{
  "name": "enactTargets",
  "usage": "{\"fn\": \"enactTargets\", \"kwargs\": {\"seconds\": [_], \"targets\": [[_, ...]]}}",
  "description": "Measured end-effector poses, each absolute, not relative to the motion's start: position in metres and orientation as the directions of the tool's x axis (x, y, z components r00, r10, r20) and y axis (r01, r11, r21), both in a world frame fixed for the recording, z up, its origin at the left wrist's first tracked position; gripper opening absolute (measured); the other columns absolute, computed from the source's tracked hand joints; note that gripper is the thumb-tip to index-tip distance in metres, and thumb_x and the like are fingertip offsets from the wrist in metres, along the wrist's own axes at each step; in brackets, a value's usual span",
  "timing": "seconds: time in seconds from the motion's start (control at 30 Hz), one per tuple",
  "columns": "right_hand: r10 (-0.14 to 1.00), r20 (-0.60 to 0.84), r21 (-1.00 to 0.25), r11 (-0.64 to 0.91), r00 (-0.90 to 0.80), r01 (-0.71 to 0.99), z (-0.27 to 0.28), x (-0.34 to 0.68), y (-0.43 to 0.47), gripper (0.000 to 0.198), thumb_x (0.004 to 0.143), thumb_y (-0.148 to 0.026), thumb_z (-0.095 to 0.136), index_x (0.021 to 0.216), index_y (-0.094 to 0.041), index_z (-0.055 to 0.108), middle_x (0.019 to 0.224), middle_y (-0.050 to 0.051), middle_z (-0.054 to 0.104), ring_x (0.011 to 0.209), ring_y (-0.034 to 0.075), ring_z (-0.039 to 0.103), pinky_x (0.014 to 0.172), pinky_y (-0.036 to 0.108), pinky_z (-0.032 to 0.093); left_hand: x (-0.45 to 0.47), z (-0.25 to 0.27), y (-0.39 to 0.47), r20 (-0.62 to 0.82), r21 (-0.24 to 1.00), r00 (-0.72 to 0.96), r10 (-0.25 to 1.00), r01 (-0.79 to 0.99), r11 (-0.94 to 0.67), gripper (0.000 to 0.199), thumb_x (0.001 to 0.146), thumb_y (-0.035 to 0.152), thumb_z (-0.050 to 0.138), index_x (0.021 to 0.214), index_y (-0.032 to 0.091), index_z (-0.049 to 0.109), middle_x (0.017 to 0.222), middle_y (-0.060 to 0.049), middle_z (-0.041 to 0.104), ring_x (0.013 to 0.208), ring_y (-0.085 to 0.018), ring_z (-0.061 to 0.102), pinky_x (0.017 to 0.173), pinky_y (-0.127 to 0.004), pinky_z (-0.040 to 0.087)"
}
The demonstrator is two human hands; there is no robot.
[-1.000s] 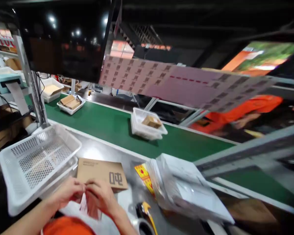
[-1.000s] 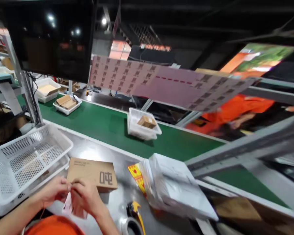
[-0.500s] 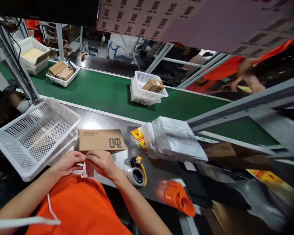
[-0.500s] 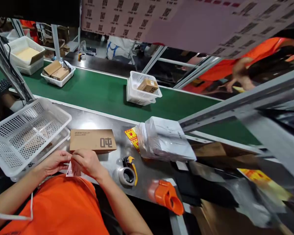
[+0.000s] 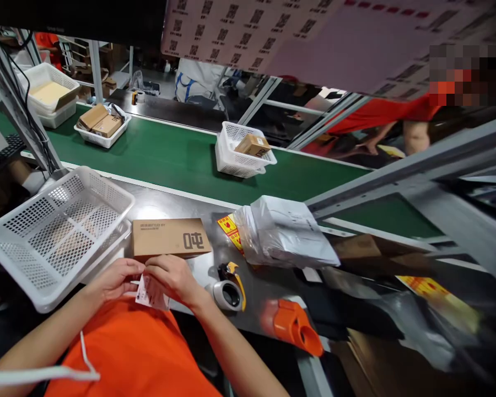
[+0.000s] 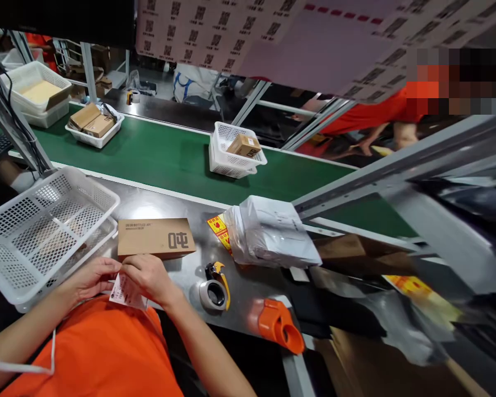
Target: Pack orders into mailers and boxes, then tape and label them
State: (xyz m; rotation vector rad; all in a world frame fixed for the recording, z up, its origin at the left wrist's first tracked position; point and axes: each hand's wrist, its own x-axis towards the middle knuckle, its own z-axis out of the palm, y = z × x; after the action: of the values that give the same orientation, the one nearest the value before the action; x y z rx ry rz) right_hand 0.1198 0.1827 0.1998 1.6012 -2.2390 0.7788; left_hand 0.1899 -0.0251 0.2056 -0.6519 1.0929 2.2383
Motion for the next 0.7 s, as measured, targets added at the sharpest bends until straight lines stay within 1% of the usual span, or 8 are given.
{"fn": "enactTargets", "kwargs": {"seconds": [0.13,0.2,0.33,0.4,0.5,0.57,0.67,0.7], "targets": [[-0.777,0.538,-0.242,0.23,-0.327,-0.943,0.2,0.121,0.181,0.019,0.11,-0.023,0.055,0.106,-0.021,0.073,0.103,0.002,0.082,0.084,0.016,0.073,0.072,0.029,0.052,0.191,0.206,-0.023,-0.656,0.543,-0.716,0.239,-0.668,-0.509,0.04,0.057,0.032,0.099,0.078,0.014,0.071,0.072,-0.001,0.07,0.069,-0.015,0.066,0.072,-0.03,0.059],[-0.777,0.536,-0.271,0.213,-0.331,-0.939,0.2,0.121,0.18,0.016,0.109,-0.023,0.057,0.103,-0.021,0.071,0.103,0.002,0.081,0.085,0.016,0.072,0.073,0.029,0.053,0.192,0.204,-0.022,-0.658,0.55,-0.715,0.237,-0.671,-0.498,0.041,0.057,0.034,0.098,0.079,0.014,0.069,0.071,-0.001,0.069,0.067,-0.016,0.066,0.07,-0.03,0.059],[-0.804,0.454,-0.35,0.235,-0.383,-0.907,0.198,0.119,0.178,0.007,0.099,-0.016,0.062,0.098,-0.019,0.068,0.102,0.004,0.077,0.084,0.017,0.069,0.073,0.028,0.052,0.192,0.194,-0.019,-0.663,0.568,-0.707,0.246,-0.689,-0.45,0.045,0.057,0.038,0.097,0.081,0.015,0.066,0.07,0.0,0.067,0.062,-0.016,0.067,0.065,-0.032,0.06],[-0.821,0.439,-0.344,0.222,-0.366,-0.912,0.195,0.119,0.179,0.007,0.096,-0.014,0.061,0.097,-0.02,0.066,0.1,0.005,0.075,0.083,0.017,0.066,0.072,0.029,0.051,0.19,0.191,-0.017,-0.652,0.618,-0.722,0.231,-0.682,-0.39,0.044,0.058,0.04,0.095,0.077,0.016,0.063,0.069,0.001,0.065,0.058,-0.014,0.065,0.061,-0.029,0.057],[-0.81,0.492,-0.318,0.174,-0.319,-0.932,0.194,0.121,0.181,0.009,0.097,-0.015,0.057,0.095,-0.021,0.063,0.099,0.004,0.074,0.083,0.017,0.063,0.072,0.029,0.052,0.184,0.191,-0.011,-0.622,0.724,-0.76,0.189,-0.65,-0.23,0.04,0.059,0.041,0.088,0.069,0.017,0.058,0.064,0.003,0.06,0.054,-0.01,0.057,0.051,-0.022,0.046],[-0.783,0.532,-0.306,0.178,-0.323,-0.935,0.195,0.125,0.184,0.01,0.096,-0.014,0.056,0.094,-0.022,0.061,0.097,0.004,0.073,0.083,0.017,0.063,0.072,0.029,0.052,0.18,0.192,-0.006,-0.619,0.743,-0.751,0.231,-0.655,-0.136,0.035,0.062,0.042,0.082,0.071,0.018,0.058,0.066,0.002,0.06,0.056,-0.01,0.056,0.05,-0.021,0.042],[-0.726,0.592,-0.295,0.207,-0.349,-0.933,0.2,0.131,0.192,0.013,0.092,-0.011,0.056,0.094,-0.023,0.058,0.098,0.005,0.074,0.087,0.019,0.065,0.076,0.031,0.056,0.175,0.19,0.001,-0.629,0.73,-0.706,0.325,-0.68,-0.065,0.031,0.069,0.045,0.072,0.077,0.02,0.056,0.068,0.004,0.058,0.056,-0.01,0.05,0.052,-0.022,0.039],[-0.701,0.617,-0.295,0.213,-0.356,-0.931,0.202,0.133,0.196,0.015,0.09,-0.009,0.055,0.094,-0.023,0.056,0.099,0.006,0.075,0.088,0.019,0.067,0.078,0.032,0.058,0.172,0.187,0.003,-0.619,0.756,-0.721,0.311,-0.654,-0.014,0.029,0.074,0.046,0.068,0.076,0.021,0.053,0.067,0.005,0.054,0.056,-0.01,0.047,0.053,-0.022,0.038]]}}
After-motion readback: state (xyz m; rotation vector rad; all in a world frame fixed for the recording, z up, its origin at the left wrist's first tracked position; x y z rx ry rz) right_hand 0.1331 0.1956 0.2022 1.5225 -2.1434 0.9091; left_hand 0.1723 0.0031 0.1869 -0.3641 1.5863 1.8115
